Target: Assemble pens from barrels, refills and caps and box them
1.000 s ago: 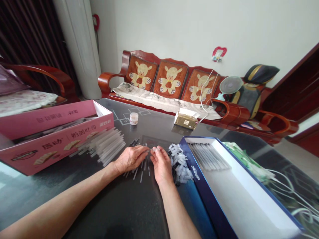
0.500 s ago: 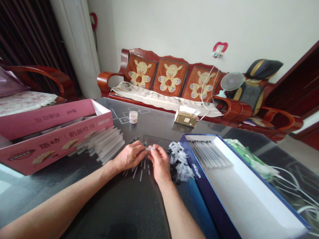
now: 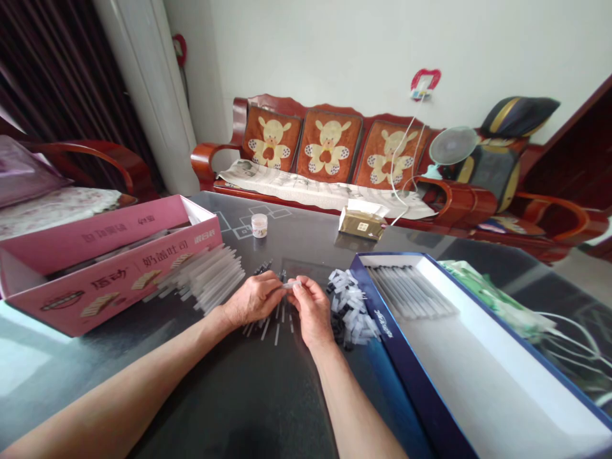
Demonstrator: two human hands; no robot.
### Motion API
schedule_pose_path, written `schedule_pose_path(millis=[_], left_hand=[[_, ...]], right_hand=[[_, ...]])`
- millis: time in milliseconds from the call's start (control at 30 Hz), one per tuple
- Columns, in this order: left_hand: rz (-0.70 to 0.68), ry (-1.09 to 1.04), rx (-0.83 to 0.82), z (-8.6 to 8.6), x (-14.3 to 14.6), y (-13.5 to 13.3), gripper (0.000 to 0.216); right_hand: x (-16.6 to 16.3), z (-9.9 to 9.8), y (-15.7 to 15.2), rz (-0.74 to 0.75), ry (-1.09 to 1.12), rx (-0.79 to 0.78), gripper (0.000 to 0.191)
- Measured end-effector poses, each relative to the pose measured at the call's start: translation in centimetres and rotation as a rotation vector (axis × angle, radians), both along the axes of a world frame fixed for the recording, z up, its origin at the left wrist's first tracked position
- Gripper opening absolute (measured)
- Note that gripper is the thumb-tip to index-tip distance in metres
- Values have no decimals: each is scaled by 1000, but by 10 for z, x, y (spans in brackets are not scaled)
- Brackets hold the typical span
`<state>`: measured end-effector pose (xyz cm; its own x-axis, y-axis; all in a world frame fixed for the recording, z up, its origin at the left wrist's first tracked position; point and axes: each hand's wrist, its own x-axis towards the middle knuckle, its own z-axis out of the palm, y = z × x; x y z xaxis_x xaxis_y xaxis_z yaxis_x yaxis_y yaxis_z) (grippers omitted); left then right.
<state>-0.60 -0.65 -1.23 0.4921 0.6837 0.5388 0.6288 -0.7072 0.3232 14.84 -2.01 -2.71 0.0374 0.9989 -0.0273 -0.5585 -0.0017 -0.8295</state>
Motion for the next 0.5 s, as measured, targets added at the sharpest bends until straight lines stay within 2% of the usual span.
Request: schedule_pose_path(millis=[500], left_hand=[[4, 7, -30, 0, 0, 1, 30]], right_hand=[[0, -3, 0, 0, -19, 43, 28]])
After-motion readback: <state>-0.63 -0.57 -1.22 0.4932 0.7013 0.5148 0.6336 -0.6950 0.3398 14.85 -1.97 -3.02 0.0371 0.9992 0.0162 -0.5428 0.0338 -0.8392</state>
